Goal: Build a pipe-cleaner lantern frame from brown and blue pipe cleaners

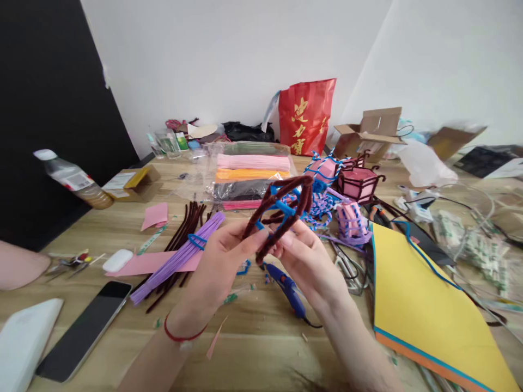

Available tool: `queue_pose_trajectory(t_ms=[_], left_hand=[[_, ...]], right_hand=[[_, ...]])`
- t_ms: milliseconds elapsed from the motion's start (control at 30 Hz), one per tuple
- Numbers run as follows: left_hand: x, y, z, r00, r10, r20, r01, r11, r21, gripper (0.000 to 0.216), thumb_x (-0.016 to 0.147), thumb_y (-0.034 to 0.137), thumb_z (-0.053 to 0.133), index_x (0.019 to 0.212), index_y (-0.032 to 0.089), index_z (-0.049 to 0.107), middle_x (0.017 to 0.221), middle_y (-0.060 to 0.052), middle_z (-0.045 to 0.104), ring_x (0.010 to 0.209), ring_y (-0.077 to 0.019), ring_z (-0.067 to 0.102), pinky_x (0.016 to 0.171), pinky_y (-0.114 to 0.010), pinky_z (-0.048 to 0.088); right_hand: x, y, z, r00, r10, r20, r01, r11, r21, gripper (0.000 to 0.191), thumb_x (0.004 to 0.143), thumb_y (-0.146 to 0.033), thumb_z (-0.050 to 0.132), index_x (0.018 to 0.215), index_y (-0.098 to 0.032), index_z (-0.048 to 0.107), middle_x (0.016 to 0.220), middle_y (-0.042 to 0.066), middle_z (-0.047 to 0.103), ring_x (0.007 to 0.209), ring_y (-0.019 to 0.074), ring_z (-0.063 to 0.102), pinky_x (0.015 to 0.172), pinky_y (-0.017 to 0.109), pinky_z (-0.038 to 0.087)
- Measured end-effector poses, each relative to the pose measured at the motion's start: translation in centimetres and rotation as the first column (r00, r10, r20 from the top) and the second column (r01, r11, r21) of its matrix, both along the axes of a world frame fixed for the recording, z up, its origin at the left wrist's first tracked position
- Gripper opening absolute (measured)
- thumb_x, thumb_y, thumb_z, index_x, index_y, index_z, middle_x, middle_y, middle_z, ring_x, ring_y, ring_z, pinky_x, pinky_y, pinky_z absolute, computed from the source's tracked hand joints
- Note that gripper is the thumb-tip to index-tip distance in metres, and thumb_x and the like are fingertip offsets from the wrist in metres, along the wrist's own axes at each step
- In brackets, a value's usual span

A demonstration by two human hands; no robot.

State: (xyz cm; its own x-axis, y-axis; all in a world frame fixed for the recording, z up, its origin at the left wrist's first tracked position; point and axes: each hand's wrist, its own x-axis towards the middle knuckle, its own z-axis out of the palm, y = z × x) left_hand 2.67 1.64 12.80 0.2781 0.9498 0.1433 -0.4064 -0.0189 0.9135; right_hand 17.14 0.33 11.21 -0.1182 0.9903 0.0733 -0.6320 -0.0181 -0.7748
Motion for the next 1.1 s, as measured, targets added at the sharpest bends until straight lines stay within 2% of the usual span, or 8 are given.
queue_pose_trajectory(t_ms=[67, 200, 333, 533, 767, 1100], left_hand=[[-0.1, -0.1, 0.1, 1.000, -0.006, -0.012, 0.006, 1.000, 0.001, 0.019, 0.081, 0.041, 0.085, 0.090, 0.024, 0.084, 0.083, -0.002, 0.079, 0.080, -0.0150, 0.069, 0.079, -0.025, 0.056], [-0.3, -0.3, -0.1, 0.999, -0.025, -0.044, 0.024, 1.000, -0.015, 0.021, 0.082, 0.042, 0.085, 0.096, 0.027, 0.085, 0.088, -0.001, 0.080, 0.078, -0.0122, 0.069, 0.072, -0.019, 0.054], [-0.1, -0.3, 0.0, 0.999, -0.024, -0.044, 0.023, 0.999, -0.025, 0.021, 0.081, 0.042, 0.086, 0.097, 0.029, 0.085, 0.087, 0.000, 0.080, 0.076, -0.0101, 0.068, 0.072, -0.017, 0.054], [0.1, -0.8, 0.4, 0.998, 0.058, -0.038, -0.059, 0.998, -0.001, 0.013, 0.077, 0.033, 0.090, 0.086, 0.027, 0.084, 0.086, 0.001, 0.081, 0.081, -0.0120, 0.071, 0.079, -0.020, 0.057], [-0.2, -0.9, 0.3, 0.997, 0.017, -0.080, -0.020, 0.999, -0.030, 0.017, 0.080, 0.039, 0.087, 0.093, 0.029, 0.084, 0.089, 0.002, 0.081, 0.081, -0.0100, 0.070, 0.075, -0.016, 0.056], [-0.3, -1.2, 0.7, 0.996, -0.029, -0.090, 0.021, 0.996, -0.085, 0.018, 0.077, 0.040, 0.089, 0.088, 0.026, 0.085, 0.087, -0.002, 0.080, 0.090, -0.0179, 0.071, 0.085, -0.028, 0.058]], right_hand=[[0.0, 0.0, 0.0, 1.000, -0.007, 0.008, 0.007, 1.000, 0.027, 0.034, 0.069, -0.034, 0.095, 0.089, -0.024, 0.070, 0.079, -0.004, 0.069, 0.067, 0.0096, 0.057, 0.064, 0.021, 0.049], [-0.1, 0.0, -0.1, 0.999, -0.046, 0.006, 0.045, 0.997, 0.062, 0.039, 0.064, -0.030, 0.098, 0.091, -0.025, 0.070, 0.084, -0.004, 0.072, 0.073, 0.0099, 0.063, 0.069, 0.020, 0.054], [-0.1, -0.2, 0.0, 0.997, -0.077, 0.030, 0.074, 0.992, 0.103, 0.037, 0.068, -0.029, 0.096, 0.093, -0.027, 0.070, 0.087, -0.004, 0.071, 0.075, 0.0104, 0.063, 0.069, 0.020, 0.056], [0.1, -0.5, 0.2, 0.985, -0.135, 0.110, 0.110, 0.972, 0.207, 0.039, 0.072, -0.031, 0.094, 0.102, -0.029, 0.070, 0.085, -0.004, 0.068, 0.073, 0.0108, 0.063, 0.070, 0.022, 0.058], [0.9, 0.1, -0.2, 0.967, -0.164, 0.196, 0.115, 0.964, 0.241, 0.029, 0.072, -0.032, 0.094, 0.090, -0.027, 0.072, 0.083, -0.003, 0.072, 0.076, 0.0127, 0.068, 0.073, 0.025, 0.062], [1.5, 0.3, 0.0, 0.969, -0.146, 0.198, 0.085, 0.954, 0.289, 0.026, 0.070, -0.031, 0.095, 0.080, -0.027, 0.072, 0.072, -0.004, 0.072, 0.063, 0.0125, 0.069, 0.062, 0.025, 0.063]])
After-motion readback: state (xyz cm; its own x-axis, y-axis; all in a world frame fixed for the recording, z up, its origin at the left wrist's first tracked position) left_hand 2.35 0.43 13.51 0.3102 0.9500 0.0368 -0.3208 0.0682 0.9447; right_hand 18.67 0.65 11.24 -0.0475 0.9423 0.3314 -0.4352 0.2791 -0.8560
